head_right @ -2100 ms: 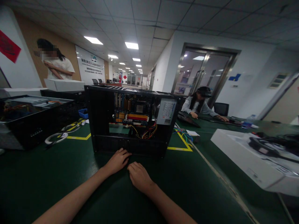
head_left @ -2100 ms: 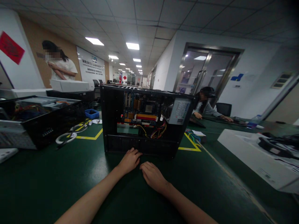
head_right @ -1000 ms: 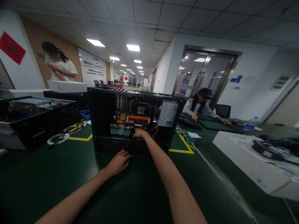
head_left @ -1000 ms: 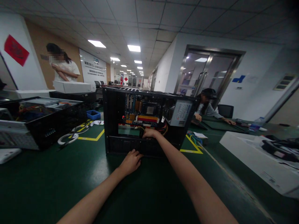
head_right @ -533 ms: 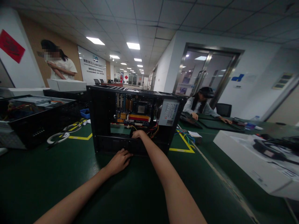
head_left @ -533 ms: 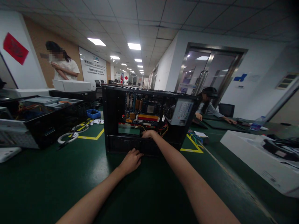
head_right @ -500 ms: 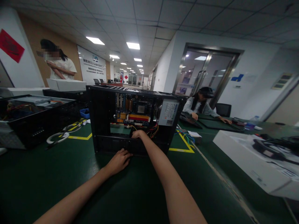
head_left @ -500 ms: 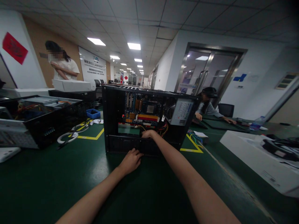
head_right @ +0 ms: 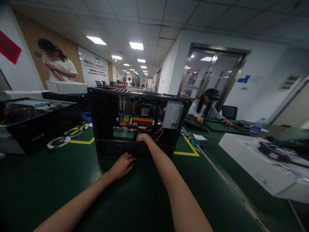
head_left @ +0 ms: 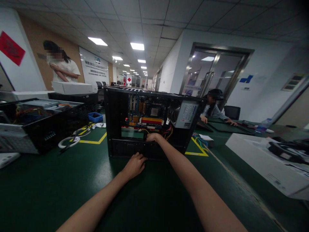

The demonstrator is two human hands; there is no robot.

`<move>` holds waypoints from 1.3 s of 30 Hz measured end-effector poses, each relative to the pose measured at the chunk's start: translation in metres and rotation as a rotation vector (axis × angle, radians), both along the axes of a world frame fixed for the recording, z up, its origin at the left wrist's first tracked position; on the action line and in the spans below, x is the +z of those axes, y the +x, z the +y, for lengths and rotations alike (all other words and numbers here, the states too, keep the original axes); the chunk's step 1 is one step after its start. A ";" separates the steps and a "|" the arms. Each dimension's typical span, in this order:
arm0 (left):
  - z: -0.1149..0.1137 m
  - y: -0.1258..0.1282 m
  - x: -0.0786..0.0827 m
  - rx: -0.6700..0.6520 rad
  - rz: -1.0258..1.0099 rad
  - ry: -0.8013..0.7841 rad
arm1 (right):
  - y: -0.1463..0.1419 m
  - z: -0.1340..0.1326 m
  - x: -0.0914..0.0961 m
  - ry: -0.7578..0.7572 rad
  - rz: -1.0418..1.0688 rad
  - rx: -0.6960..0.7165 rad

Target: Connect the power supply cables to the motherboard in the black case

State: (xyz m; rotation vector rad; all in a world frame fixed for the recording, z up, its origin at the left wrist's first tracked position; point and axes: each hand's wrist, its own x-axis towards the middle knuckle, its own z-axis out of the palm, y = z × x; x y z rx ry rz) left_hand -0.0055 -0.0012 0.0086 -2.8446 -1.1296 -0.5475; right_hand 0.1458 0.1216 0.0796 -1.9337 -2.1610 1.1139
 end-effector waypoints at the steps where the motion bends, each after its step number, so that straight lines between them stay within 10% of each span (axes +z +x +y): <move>1: 0.000 0.000 0.000 -0.002 -0.003 0.000 | 0.000 -0.001 0.001 0.025 -0.018 -0.001; 11: -0.001 0.000 0.000 0.009 0.001 -0.009 | 0.027 -0.033 0.013 0.229 0.338 0.076; 24: -0.002 0.000 0.002 0.016 0.010 -0.018 | 0.044 -0.048 0.016 -0.011 1.004 -0.377; 39: -0.003 0.000 0.004 0.007 0.015 -0.012 | 0.031 -0.030 0.025 -0.223 1.091 -0.720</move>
